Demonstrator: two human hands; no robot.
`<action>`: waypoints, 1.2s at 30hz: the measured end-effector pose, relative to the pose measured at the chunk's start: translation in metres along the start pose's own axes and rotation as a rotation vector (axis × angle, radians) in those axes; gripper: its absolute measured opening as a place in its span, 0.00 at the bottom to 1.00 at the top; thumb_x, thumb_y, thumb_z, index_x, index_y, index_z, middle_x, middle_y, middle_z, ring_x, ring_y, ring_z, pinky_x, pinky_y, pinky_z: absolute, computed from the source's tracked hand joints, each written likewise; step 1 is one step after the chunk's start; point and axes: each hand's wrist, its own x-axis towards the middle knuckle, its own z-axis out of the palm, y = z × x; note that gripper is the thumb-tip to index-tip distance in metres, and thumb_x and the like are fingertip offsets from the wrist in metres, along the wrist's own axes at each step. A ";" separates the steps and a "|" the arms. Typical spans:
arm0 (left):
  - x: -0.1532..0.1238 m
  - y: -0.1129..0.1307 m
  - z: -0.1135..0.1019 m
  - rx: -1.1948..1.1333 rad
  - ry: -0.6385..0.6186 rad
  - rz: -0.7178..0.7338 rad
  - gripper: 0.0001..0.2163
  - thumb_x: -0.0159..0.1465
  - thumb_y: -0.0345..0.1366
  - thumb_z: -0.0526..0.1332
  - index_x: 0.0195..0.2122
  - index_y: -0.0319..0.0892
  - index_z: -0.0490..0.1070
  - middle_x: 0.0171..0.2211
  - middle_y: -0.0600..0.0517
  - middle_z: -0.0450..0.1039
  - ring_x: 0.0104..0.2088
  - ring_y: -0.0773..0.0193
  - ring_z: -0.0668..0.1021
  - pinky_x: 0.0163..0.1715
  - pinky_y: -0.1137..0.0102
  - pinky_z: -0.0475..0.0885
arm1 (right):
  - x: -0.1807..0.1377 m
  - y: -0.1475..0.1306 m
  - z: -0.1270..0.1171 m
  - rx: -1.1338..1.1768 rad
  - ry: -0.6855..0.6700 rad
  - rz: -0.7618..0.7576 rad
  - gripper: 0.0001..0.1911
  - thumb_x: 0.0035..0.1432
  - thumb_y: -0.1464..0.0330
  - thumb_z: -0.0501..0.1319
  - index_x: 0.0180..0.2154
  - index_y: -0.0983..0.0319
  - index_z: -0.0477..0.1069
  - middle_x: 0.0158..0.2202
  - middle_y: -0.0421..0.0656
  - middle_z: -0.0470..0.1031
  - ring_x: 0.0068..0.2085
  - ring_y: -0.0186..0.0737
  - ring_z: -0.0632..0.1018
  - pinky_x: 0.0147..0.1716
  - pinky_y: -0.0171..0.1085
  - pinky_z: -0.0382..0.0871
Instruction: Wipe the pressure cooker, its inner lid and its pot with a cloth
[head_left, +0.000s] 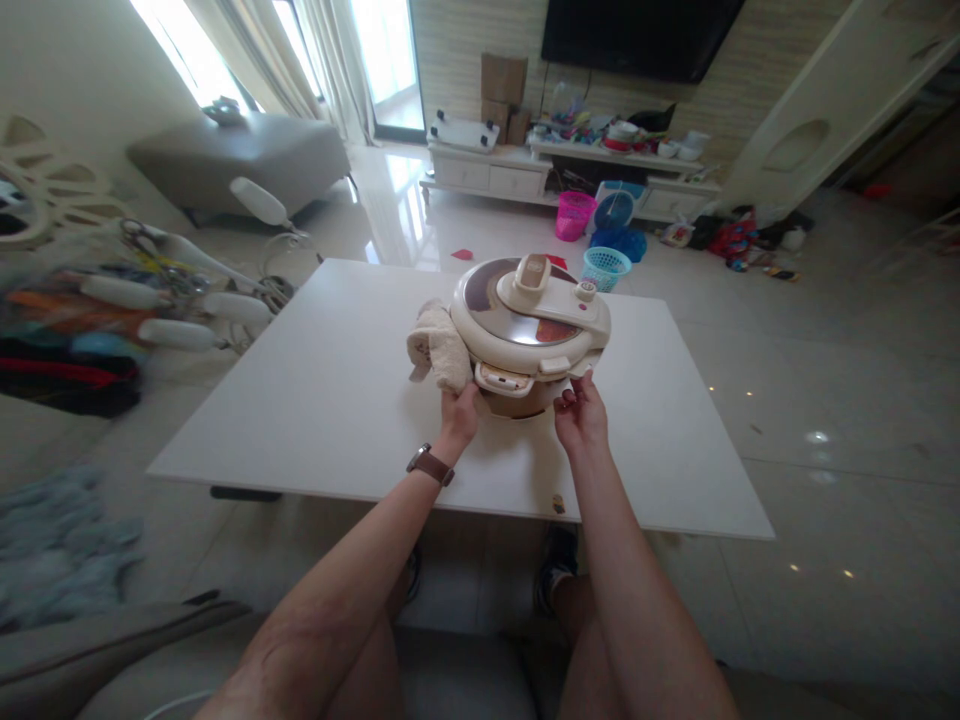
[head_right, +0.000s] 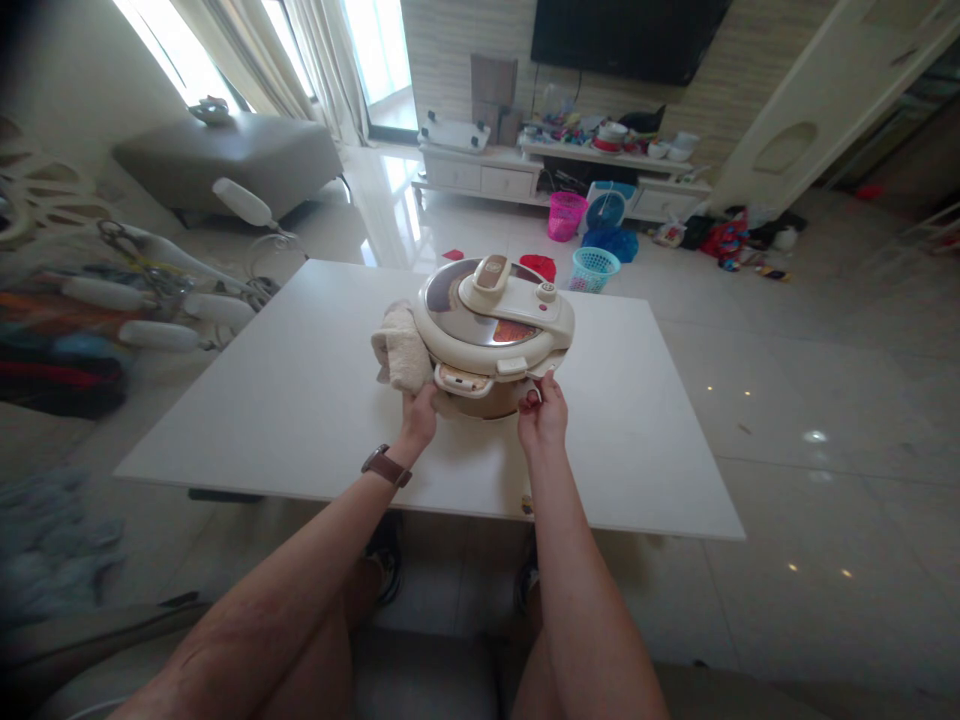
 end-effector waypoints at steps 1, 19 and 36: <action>0.000 0.000 0.000 0.000 0.000 0.001 0.23 0.57 0.32 0.64 0.56 0.43 0.76 0.56 0.47 0.79 0.68 0.53 0.70 0.70 0.64 0.62 | 0.000 0.000 0.000 -0.006 -0.003 -0.005 0.21 0.54 0.57 0.77 0.30 0.60 0.67 0.24 0.29 0.71 0.19 0.21 0.62 0.18 0.26 0.56; -0.010 -0.004 0.002 0.032 -0.027 0.001 0.17 0.57 0.33 0.62 0.49 0.46 0.76 0.52 0.49 0.81 0.65 0.54 0.73 0.70 0.62 0.61 | 0.000 0.001 0.001 0.052 0.026 0.018 0.20 0.54 0.61 0.78 0.30 0.60 0.67 0.24 0.28 0.71 0.19 0.20 0.63 0.18 0.25 0.57; -0.035 -0.009 0.013 0.111 0.024 -0.046 0.11 0.59 0.34 0.61 0.43 0.45 0.78 0.49 0.47 0.82 0.63 0.50 0.74 0.70 0.57 0.61 | 0.000 0.003 -0.002 0.092 0.026 0.031 0.17 0.56 0.63 0.77 0.30 0.60 0.69 0.25 0.29 0.73 0.19 0.20 0.64 0.18 0.25 0.58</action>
